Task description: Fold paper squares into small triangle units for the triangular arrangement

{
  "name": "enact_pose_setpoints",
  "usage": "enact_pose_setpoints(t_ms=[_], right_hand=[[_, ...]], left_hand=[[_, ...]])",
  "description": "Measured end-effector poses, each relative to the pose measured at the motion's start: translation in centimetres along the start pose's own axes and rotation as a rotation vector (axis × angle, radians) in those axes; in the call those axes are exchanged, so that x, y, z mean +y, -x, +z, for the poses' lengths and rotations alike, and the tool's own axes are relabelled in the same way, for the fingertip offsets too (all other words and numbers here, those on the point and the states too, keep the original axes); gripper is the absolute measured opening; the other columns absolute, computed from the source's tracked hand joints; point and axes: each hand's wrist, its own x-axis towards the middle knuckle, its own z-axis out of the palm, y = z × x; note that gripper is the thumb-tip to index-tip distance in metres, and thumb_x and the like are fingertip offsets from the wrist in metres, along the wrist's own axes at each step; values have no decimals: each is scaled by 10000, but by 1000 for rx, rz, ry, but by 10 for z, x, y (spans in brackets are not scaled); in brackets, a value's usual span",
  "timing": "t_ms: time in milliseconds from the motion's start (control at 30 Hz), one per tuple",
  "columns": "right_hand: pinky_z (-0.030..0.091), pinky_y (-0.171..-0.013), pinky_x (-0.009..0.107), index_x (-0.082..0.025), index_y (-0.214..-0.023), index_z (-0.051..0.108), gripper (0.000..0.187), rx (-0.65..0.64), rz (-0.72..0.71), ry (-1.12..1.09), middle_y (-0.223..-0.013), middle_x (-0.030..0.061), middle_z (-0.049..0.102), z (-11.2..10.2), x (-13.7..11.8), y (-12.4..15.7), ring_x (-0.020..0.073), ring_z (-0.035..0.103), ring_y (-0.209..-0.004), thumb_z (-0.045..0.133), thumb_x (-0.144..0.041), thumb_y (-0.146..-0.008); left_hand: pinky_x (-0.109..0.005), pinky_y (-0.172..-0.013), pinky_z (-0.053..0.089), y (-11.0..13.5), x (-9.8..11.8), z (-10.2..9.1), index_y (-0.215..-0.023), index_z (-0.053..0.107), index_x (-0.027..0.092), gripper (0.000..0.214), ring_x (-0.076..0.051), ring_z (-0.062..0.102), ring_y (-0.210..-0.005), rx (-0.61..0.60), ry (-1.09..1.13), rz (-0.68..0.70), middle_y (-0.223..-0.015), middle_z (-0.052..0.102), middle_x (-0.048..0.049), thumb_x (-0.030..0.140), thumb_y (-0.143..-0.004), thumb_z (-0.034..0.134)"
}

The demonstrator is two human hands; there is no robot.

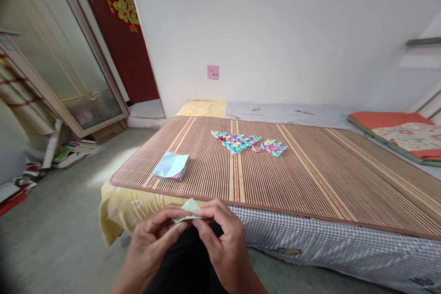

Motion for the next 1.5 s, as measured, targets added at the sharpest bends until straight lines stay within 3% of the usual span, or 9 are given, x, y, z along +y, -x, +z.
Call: enact_pose_setpoints(t_ms=[167,433,1200,1400,1500], right_hand=[[562,-853,255,-258,-962,691,124,28,30,-70,-960,6,707,1,8,-2,161,704,-964,640,-147,-985],[568,-826,281,-227,-908,650,85,42,134,-164,-929,23,692,3,17,-7,168,700,-904,630,-204,-987],[519,-666,262,-220,-814,563,157,57,146,-42,-796,5,641,6,30,-15,152,642,-730,564,-193,-968],[513,-654,252,-225,-799,535,161,60,144,11,-778,-2,631,7,34,-17,151,639,-730,569,-178,-948],[519,-664,249,-229,-796,518,170,47,152,30,-780,-4,627,4,36,-17,151,642,-745,574,-177,-947]], left_hand=[[-182,-689,592,-3,0,5,-908,864,288,127,-154,744,-708,66,-177,126,-775,801,-11,307,-904,738],[-160,-584,566,-10,-13,17,-840,816,245,88,-131,708,-586,243,-251,92,-663,764,21,326,-856,786],[-222,-615,552,-23,-28,26,-773,748,188,196,-154,681,-644,244,-185,-120,-704,740,-9,363,-818,825],[-209,-692,578,-26,-29,28,-1019,708,209,270,-139,715,-732,202,65,-169,-788,755,13,323,-816,845],[-212,-719,573,-29,-28,27,-1024,728,197,267,-137,715,-758,143,87,-218,-809,760,2,315,-817,850]])
